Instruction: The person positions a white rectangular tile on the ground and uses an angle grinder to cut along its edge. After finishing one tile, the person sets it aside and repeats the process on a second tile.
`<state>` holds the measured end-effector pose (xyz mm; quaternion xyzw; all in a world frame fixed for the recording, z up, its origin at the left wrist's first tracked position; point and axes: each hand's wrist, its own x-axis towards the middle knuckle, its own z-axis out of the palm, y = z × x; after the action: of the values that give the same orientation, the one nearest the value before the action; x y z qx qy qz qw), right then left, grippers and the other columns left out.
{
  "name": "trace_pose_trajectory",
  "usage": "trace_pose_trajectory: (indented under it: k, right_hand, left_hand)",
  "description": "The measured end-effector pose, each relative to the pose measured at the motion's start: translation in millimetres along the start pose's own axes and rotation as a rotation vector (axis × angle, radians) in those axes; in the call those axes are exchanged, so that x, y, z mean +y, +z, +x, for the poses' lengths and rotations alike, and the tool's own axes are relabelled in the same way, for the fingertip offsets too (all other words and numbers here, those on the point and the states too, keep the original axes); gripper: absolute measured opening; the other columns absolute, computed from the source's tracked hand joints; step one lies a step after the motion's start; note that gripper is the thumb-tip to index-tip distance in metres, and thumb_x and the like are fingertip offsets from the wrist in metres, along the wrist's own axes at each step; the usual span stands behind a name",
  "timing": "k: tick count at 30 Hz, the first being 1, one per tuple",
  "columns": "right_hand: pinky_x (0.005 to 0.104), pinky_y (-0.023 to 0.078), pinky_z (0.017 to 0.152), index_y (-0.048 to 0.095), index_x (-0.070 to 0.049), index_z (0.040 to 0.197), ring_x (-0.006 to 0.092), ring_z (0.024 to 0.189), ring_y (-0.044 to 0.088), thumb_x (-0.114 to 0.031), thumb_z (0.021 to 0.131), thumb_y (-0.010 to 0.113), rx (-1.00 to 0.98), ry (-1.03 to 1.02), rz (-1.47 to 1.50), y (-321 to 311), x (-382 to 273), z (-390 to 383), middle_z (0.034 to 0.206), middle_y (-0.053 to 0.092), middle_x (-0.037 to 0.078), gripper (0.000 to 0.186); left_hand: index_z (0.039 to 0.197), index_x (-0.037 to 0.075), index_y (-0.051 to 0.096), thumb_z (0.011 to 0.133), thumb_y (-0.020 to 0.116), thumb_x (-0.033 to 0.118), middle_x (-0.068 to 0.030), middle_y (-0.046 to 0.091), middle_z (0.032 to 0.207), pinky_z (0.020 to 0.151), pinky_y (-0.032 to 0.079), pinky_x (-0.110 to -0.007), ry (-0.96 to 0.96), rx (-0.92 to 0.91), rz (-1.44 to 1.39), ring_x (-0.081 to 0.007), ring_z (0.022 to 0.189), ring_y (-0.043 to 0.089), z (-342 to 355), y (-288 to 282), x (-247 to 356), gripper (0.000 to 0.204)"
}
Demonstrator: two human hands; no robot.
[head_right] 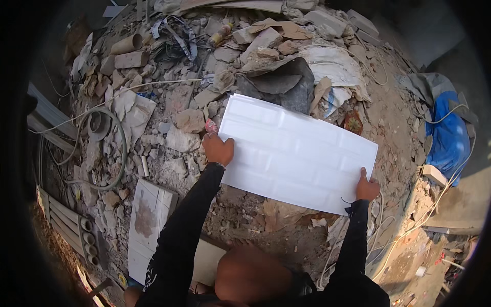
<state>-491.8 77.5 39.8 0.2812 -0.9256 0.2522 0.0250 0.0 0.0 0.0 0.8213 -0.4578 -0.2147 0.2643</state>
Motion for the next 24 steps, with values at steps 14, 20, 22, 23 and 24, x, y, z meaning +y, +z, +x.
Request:
trace_pose_trajectory:
  k: [14,20,22,23,24]
  right_hand:
    - [0.0380,0.049,0.069,0.063,0.006,0.092,0.0210,0.073,0.058,-0.060,0.089,0.072,-0.401,-0.066,0.411,-4,-52,-52,0.085,0.064,0.009,0.066]
    - [0.0309,0.043,0.065,0.057,0.000,0.087,0.0143,0.072,0.049,-0.053,0.090,0.076,-0.712,-0.378,0.532,-61,-170,-129,0.082,0.054,0.003,0.056]
    - [0.0285,0.041,0.064,0.055,-0.002,0.085,0.0121,0.071,0.045,-0.051,0.090,0.077,-0.828,-0.491,0.576,-51,-202,-172,0.081,0.051,0.002,0.053]
    - [0.0280,0.037,0.064,0.054,0.000,0.092,0.0115,0.074,0.042,-0.048,0.090,0.078,-0.845,-0.543,0.596,-39,-220,-200,0.082,0.047,0.000,0.054]
    - [0.0269,0.036,0.066,0.052,0.000,0.096,0.0109,0.075,0.039,-0.048,0.089,0.079,-0.867,-0.662,0.678,-24,-232,-235,0.081,0.042,-0.001,0.056]
  left_hand:
    - [0.130,-0.011,0.050,0.079,0.077,0.021,-0.0243,0.046,0.135,0.096,0.047,-0.059,-0.293,0.011,-0.230,-0.0400,0.131,0.044,-57,-134,-5,0.065]
    - [0.105,-0.018,0.060,0.086,0.072,0.039,-0.0359,0.061,0.114,0.097,0.048,-0.052,-0.271,0.155,0.038,-0.0461,0.108,0.060,-159,-286,-164,0.062]
    - [0.103,-0.015,0.062,0.086,0.074,0.038,-0.0320,0.068,0.099,0.084,0.053,-0.045,-0.460,0.229,0.019,-0.0410,0.095,0.069,-217,-326,-219,0.058]
    - [0.107,-0.018,0.058,0.086,0.073,0.040,-0.0365,0.062,0.116,0.095,0.050,-0.048,-0.604,0.165,-0.127,-0.0453,0.109,0.063,-249,-345,-247,0.063]
    - [0.103,-0.016,0.059,0.086,0.075,0.037,-0.0338,0.065,0.109,0.093,0.050,-0.048,-0.652,0.293,-0.179,-0.0439,0.106,0.065,-283,-352,-270,0.057]
